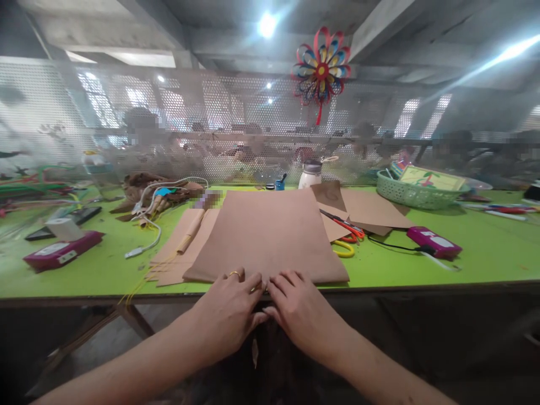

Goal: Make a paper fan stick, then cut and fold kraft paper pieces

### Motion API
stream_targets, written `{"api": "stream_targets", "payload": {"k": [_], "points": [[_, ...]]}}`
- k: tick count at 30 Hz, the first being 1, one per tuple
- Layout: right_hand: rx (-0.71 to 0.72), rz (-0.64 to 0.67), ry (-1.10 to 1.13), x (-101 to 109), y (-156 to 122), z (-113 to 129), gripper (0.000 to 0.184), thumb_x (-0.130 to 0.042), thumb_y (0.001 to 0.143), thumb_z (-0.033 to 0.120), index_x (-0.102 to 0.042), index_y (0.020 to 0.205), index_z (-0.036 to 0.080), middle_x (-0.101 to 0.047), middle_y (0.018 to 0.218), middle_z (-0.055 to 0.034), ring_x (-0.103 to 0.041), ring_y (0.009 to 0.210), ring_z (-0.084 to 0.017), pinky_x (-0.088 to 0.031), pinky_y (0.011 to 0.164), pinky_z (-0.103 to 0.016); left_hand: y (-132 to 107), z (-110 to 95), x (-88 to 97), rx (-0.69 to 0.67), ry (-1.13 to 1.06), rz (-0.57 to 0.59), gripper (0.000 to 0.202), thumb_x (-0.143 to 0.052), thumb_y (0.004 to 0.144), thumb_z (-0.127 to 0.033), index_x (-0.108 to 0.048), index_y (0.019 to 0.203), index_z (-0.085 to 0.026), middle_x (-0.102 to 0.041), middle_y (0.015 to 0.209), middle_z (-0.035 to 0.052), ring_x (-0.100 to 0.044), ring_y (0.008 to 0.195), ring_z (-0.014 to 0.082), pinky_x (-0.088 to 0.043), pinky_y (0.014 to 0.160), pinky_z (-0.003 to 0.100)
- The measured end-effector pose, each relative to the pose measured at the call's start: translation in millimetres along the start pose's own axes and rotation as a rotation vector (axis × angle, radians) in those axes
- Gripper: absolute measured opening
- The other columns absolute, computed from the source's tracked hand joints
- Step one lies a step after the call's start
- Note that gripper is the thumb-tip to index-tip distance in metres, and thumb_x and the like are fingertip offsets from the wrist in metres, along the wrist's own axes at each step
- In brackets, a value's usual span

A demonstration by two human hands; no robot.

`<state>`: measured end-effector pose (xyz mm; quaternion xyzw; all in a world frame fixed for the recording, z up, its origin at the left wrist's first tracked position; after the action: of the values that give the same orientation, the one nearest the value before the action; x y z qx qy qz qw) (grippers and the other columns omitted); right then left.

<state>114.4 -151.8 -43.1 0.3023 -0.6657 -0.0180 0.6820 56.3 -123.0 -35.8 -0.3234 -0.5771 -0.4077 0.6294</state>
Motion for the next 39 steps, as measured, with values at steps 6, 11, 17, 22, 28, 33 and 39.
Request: {"api": "stream_targets", "payload": {"k": [6, 11, 17, 22, 28, 33, 39], "points": [[-0.065, 0.032, -0.009, -3.1, -11.5, -3.7, 0.044, -0.046, 0.09, 0.034, -0.047, 0.13, 0.015, -0.051, 0.131, -0.0127, -0.041, 0.122, -0.03, -0.032, 0.101, -0.053, -0.1, -1.9, -4.3, 0.033, -0.003, -0.006, 0.043, -0.049, 0.083, -0.047, -0.053, 0.113, -0.016, -0.052, 0.111, 0.013, -0.048, 0.097, 0.0287, -0.044, 0.078, 0.046], [-0.109, 0.027, -0.003, 0.8, -17.2, -11.9, 0.044, -0.044, 0.09, 0.04, -0.049, 0.13, 0.021, -0.047, 0.136, -0.0117, -0.035, 0.127, -0.03, -0.03, 0.101, -0.056, 0.2, -1.5, -8.3, 0.039, -0.003, 0.005, 0.052, -0.059, 0.076, -0.051, -0.053, 0.114, -0.016, -0.051, 0.113, 0.0134, -0.047, 0.101, 0.0304, -0.042, 0.081, 0.047], [-0.146, 0.016, -0.045, 6.0, -33.9, -27.1, 0.043, -0.046, 0.089, 0.044, -0.054, 0.125, 0.021, -0.046, 0.137, -0.0118, -0.032, 0.13, -0.03, -0.025, 0.104, -0.057, 2.8, 0.2, -8.6, 0.044, -0.013, 0.027, 0.055, -0.061, 0.074, -0.053, -0.053, 0.115, -0.017, -0.052, 0.108, 0.0121, -0.047, 0.1, 0.0302, -0.042, 0.081, 0.046], [-0.155, 0.035, -0.119, 9.3, -61.6, -51.8, 0.047, -0.048, 0.088, 0.044, -0.05, 0.129, 0.021, -0.042, 0.139, -0.013, -0.03, 0.131, -0.029, -0.026, 0.104, -0.055, 4.7, 0.7, -8.7, 0.054, -0.021, 0.03, 0.055, -0.064, 0.073, -0.05, -0.053, 0.115, -0.016, -0.053, 0.109, 0.0121, -0.047, 0.1, 0.0322, -0.043, 0.08, 0.048], [-0.214, 0.026, -0.147, 17.1, -91.5, -80.9, 0.046, -0.051, 0.087, 0.042, -0.051, 0.127, 0.02, -0.041, 0.139, -0.0127, -0.032, 0.129, -0.03, -0.032, 0.101, -0.053, 5.4, 0.6, -10.1, 0.058, -0.029, 0.074, 0.058, -0.063, 0.073, -0.05, -0.052, 0.119, -0.016, -0.053, 0.11, 0.0126, -0.047, 0.1, 0.0321, -0.043, 0.079, 0.048], [-0.268, 0.0, -0.145, 23.2, -109.5, -100.6, 0.044, -0.053, 0.086, 0.04, -0.053, 0.124, 0.02, -0.043, 0.136, -0.0127, -0.035, 0.127, -0.03, -0.034, 0.1, -0.051, 5.3, 0.9, -10.7, 0.062, -0.017, 0.075, 0.057, -0.063, 0.073, -0.052, -0.053, 0.117, -0.017, -0.054, 0.108, 0.0117, -0.047, 0.1, 0.0318, -0.042, 0.08, 0.048], [-0.299, -0.004, -0.141, 20.5, -126.3, -111.2, 0.044, -0.05, 0.088, 0.038, -0.049, 0.128, 0.021, -0.043, 0.136, -0.0108, -0.036, 0.126, -0.029, -0.034, 0.1, -0.05, 5.2, 0.9, -13.0, 0.053, -0.006, 0.05, 0.059, -0.063, 0.073, -0.052, -0.053, 0.117, -0.016, -0.054, 0.108, 0.0118, -0.047, 0.099, 0.0327, -0.042, 0.079, 0.049]]}}
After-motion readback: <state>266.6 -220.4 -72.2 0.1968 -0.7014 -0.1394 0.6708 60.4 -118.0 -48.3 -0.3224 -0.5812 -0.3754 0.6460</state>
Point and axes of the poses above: each hand's wrist, its own y-axis towards the middle knuckle, its own x-axis out of the back of the hand, z = x × y, the point moved 9 cm from there along y, towards the middle knuckle
